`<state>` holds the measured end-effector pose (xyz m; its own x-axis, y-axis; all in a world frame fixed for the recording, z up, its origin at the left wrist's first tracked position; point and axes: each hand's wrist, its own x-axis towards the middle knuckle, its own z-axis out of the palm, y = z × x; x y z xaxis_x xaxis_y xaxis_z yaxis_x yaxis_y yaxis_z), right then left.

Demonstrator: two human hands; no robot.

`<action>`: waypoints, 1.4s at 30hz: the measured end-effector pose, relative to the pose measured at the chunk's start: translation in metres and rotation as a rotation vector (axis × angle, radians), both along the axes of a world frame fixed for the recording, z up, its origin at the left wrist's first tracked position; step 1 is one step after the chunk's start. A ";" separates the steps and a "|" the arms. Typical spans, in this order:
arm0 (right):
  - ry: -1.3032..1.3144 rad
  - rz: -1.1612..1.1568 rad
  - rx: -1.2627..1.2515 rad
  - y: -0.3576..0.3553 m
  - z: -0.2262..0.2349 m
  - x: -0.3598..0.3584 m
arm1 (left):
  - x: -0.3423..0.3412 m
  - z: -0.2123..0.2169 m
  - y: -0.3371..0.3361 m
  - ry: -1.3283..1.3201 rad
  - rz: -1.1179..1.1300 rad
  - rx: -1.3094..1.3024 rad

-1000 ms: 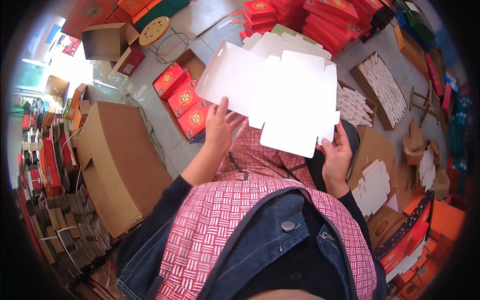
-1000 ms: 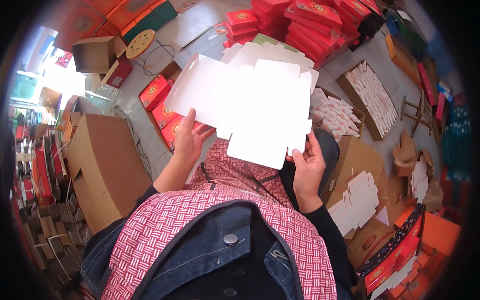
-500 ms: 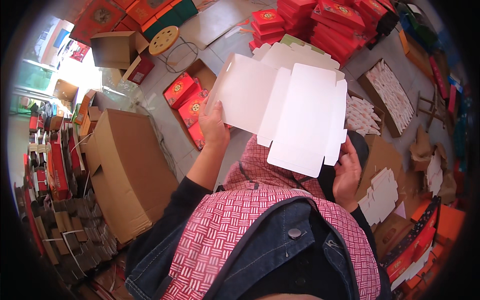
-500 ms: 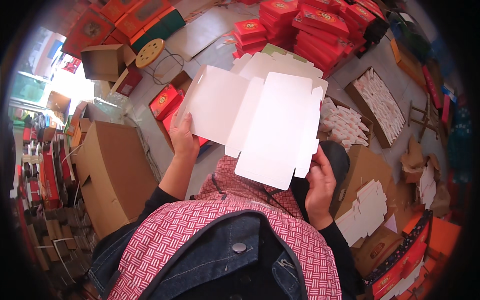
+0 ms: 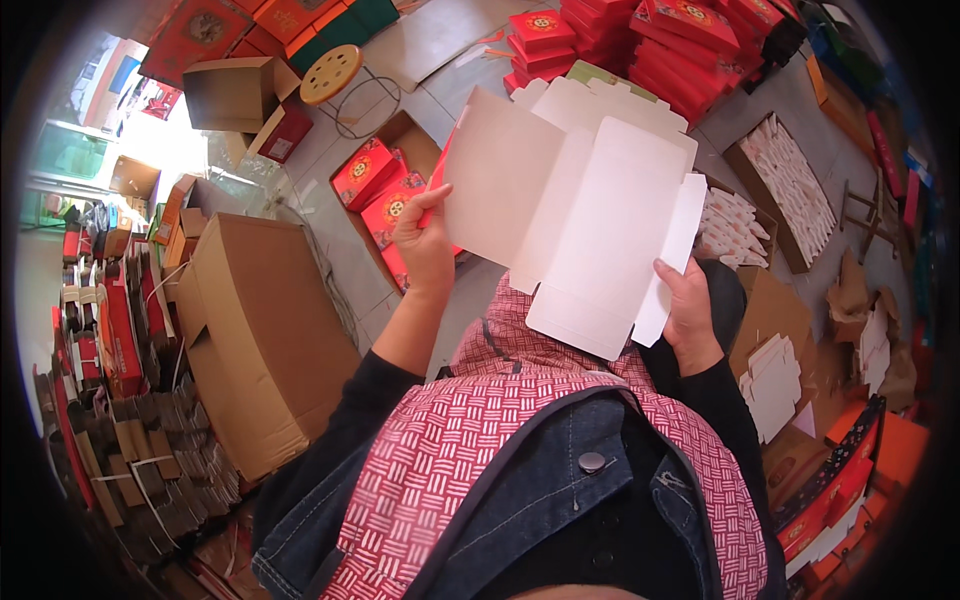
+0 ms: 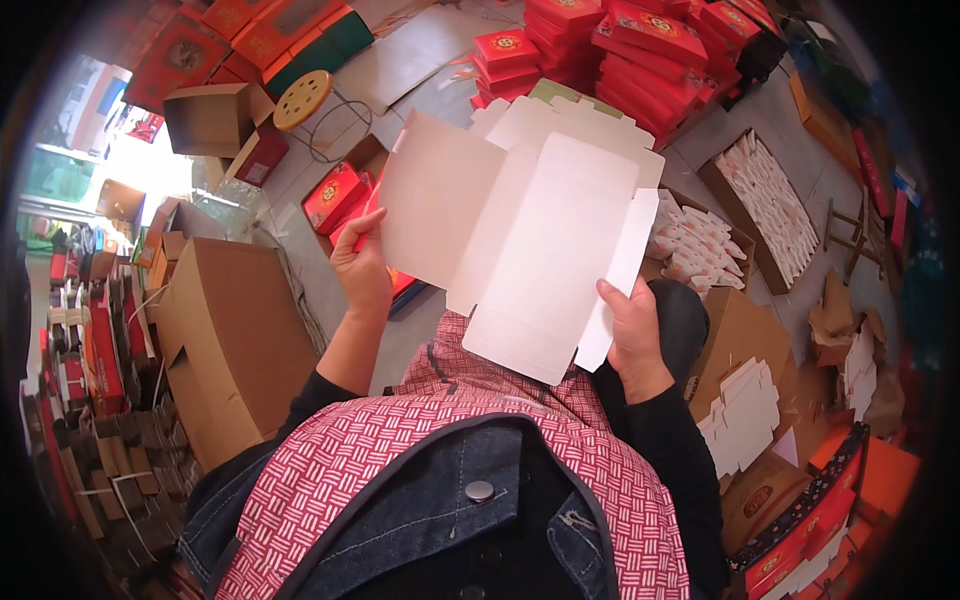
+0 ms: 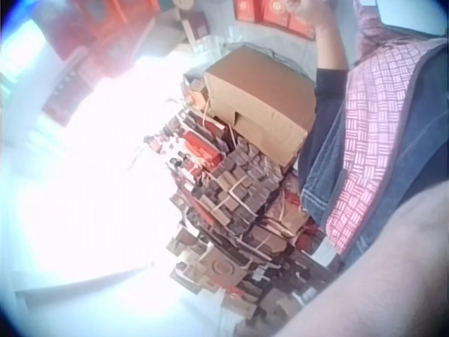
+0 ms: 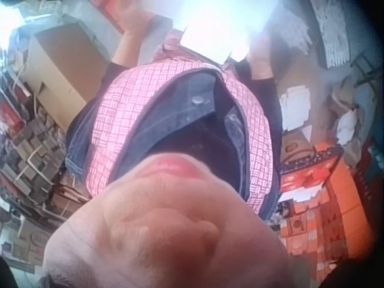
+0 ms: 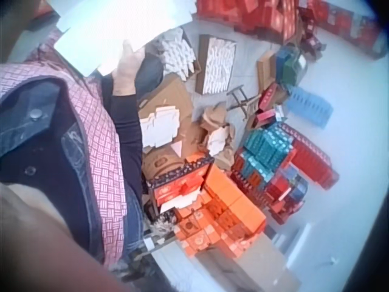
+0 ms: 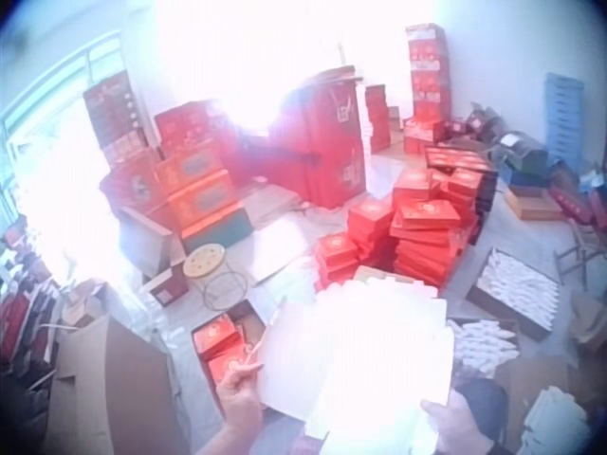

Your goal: The person assembles red cardboard boxes by folding and tucking flaps. They then place the finished boxes into a larger container.

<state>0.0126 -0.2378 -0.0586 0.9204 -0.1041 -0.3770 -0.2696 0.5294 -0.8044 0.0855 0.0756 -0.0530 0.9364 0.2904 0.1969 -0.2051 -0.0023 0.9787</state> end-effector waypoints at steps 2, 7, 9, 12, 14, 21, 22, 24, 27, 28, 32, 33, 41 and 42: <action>-0.016 -0.002 -0.133 0.000 -0.005 -0.002 | -0.005 0.004 0.004 0.058 -0.047 0.189; 0.023 -0.031 -0.131 -0.003 -0.006 -0.002 | -0.017 0.032 -0.028 -0.130 -0.083 -0.214; -0.008 0.023 -0.122 -0.004 -0.007 -0.003 | -0.016 0.022 -0.025 -0.125 -0.157 -0.111; -0.015 0.024 0.095 -0.006 -0.001 0.003 | -0.015 0.014 -0.027 -0.120 -0.227 0.410; -0.080 0.085 0.312 -0.005 0.021 0.006 | -0.028 0.050 -0.046 -0.083 -0.318 0.561; -0.231 0.080 -0.014 0.020 0.063 0.020 | -0.040 0.059 -0.083 -0.317 -0.339 1.173; -0.237 0.131 -0.062 0.023 0.070 0.018 | -0.041 0.058 -0.086 -0.313 -0.341 1.181; -0.242 0.132 -0.106 0.034 0.081 0.016 | -0.041 0.056 -0.091 -0.306 -0.336 1.204; -0.262 0.099 -0.147 0.039 0.083 0.016 | -0.042 0.055 -0.094 -0.302 -0.341 1.245; -0.263 0.102 -0.176 0.040 0.083 0.017 | -0.042 0.056 -0.095 -0.300 -0.339 1.250; -0.290 0.141 -0.414 0.041 0.085 0.014 | -0.045 0.063 -0.099 -0.273 -0.313 1.257; -0.340 0.124 -0.518 0.041 0.083 0.012 | -0.045 0.064 -0.100 -0.261 -0.305 1.251; -0.450 0.071 -0.844 0.040 0.068 0.004 | -0.051 0.066 -0.103 -0.284 -0.316 1.261; -0.458 0.070 -0.847 0.041 0.069 0.004 | -0.052 0.066 -0.103 -0.288 -0.314 1.267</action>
<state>0.0165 -0.1966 0.0108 0.9740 -0.1155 0.1951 0.1565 -0.2805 -0.9470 0.0338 -0.0275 0.0129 0.8095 -0.4567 0.3690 -0.5614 -0.7860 0.2588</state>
